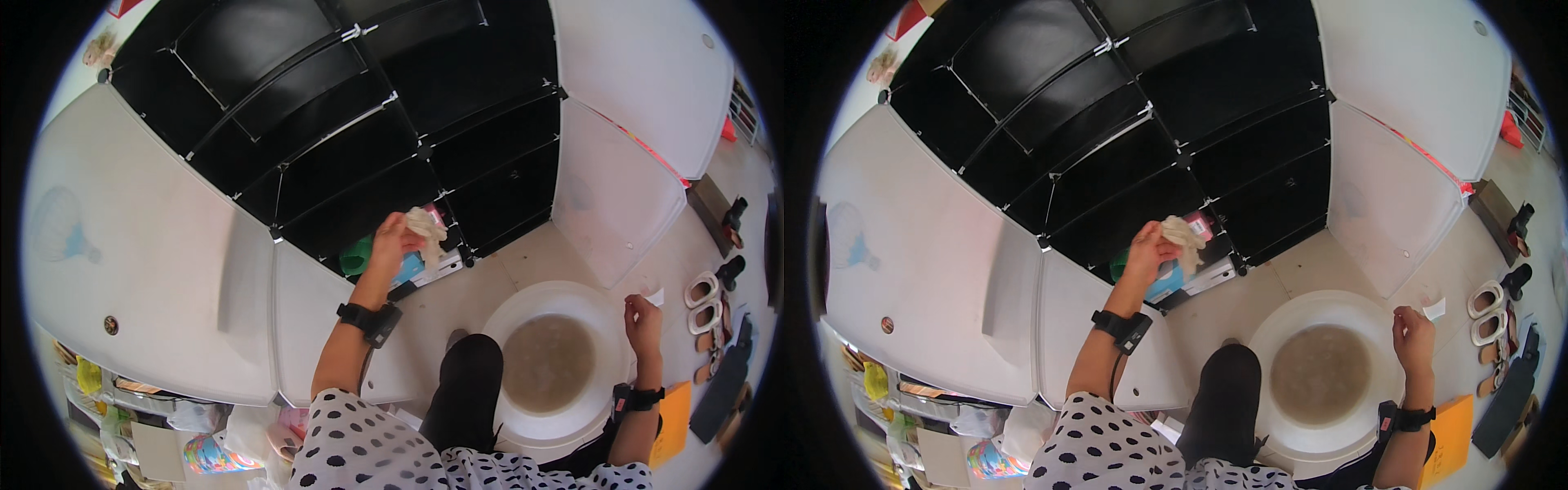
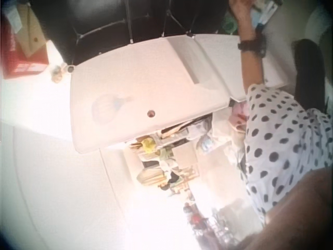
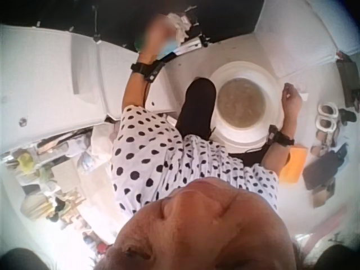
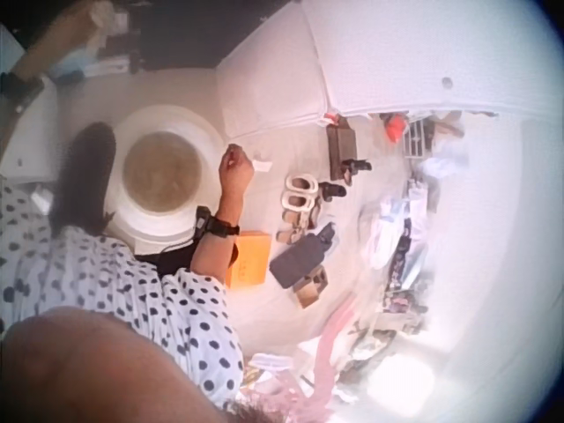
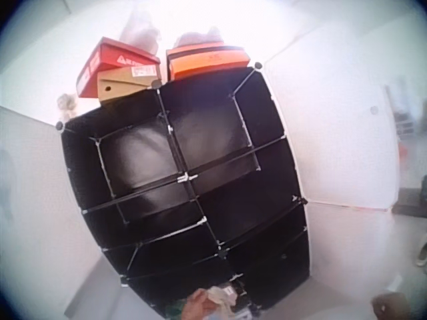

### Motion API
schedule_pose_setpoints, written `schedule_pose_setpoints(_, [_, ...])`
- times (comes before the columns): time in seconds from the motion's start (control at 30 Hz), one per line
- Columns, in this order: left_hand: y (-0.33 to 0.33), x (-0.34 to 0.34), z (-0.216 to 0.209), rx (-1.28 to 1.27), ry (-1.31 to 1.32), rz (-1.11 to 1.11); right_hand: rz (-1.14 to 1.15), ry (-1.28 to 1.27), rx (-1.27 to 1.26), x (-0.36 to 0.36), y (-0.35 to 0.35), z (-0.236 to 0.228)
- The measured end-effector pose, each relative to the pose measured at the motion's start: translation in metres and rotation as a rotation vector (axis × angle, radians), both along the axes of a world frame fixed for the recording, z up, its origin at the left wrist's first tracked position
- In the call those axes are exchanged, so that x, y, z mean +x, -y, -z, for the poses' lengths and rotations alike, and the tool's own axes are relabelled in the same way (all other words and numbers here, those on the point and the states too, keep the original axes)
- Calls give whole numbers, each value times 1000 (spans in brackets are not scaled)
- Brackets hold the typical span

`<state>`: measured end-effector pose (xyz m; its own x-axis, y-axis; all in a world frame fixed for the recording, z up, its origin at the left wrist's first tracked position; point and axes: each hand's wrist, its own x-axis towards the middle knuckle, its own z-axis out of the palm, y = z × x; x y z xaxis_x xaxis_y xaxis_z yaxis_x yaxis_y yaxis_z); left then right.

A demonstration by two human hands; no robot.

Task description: The person removes a box from a cabinet, wrings a cloth in a bucket of water, and wipes the surfaces of the cabinet.

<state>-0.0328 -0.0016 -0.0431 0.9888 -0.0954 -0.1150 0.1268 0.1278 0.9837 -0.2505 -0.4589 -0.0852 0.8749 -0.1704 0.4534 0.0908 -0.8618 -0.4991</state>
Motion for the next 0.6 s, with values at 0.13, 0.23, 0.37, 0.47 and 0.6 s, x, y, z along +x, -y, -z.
schedule_pose_setpoints(0.13, [-60,6,13,58,-8,-179,-26,-100,-3,7,-4,12])
schedule_pose_setpoints(0.23, [-93,26,15,31,44,-287,-50,-106,-41,12,-3,17])
schedule_pose_setpoints(0.37, [-152,69,24,363,-27,-599,-11,-219,-59,16,0,25])
schedule_pose_setpoints(0.47, [-222,98,66,1450,171,-1037,-40,-268,-57,23,-8,35])
schedule_pose_setpoints(0.6, [-206,122,70,1609,137,-543,-52,-280,-154,23,0,46])
